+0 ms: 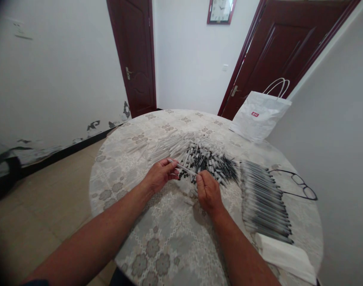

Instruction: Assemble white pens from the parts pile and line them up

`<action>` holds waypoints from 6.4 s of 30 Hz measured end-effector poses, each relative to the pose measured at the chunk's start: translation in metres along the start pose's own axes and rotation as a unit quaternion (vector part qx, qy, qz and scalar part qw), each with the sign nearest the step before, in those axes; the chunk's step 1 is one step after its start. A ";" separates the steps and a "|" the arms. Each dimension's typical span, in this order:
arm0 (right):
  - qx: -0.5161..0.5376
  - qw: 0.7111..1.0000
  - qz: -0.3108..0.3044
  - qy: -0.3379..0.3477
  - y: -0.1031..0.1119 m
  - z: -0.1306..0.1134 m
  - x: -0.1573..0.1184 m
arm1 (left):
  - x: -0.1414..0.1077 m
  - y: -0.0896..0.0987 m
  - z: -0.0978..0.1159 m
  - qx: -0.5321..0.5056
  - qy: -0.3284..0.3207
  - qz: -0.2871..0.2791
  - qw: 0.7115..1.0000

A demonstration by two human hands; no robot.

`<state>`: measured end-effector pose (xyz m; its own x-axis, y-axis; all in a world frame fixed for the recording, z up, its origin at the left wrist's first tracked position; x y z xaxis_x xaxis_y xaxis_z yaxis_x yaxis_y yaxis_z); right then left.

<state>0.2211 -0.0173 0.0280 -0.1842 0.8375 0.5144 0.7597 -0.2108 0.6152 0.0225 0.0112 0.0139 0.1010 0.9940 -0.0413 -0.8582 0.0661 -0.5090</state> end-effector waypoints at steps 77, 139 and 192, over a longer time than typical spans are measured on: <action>-0.105 0.979 0.037 0.172 -0.001 0.011 0.004 | 0.003 0.006 0.007 -0.003 -0.051 0.024 0.998; -0.446 0.878 -0.108 -0.134 0.181 0.149 -0.007 | 0.003 -0.009 -0.022 0.496 -0.070 -0.125 0.856; -0.330 0.924 -0.185 -0.047 -0.020 0.019 0.005 | -0.002 -0.002 -0.012 0.524 -0.171 -0.023 0.834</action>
<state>0.2167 0.0003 0.0072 -0.2765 0.9475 0.1604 0.1033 -0.1367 0.9852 0.0296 0.0083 0.0047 0.1497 0.9429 0.2974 -0.8438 -0.0349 0.5354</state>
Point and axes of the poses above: each hand's wrist, its own x-axis towards the middle knuckle, its own y-axis out of the back of the hand, z = x × y, the point moved 3 cm from there along x, towards the middle knuckle, and after that the axes turned 1 degree about z, right-handed, at the moved point
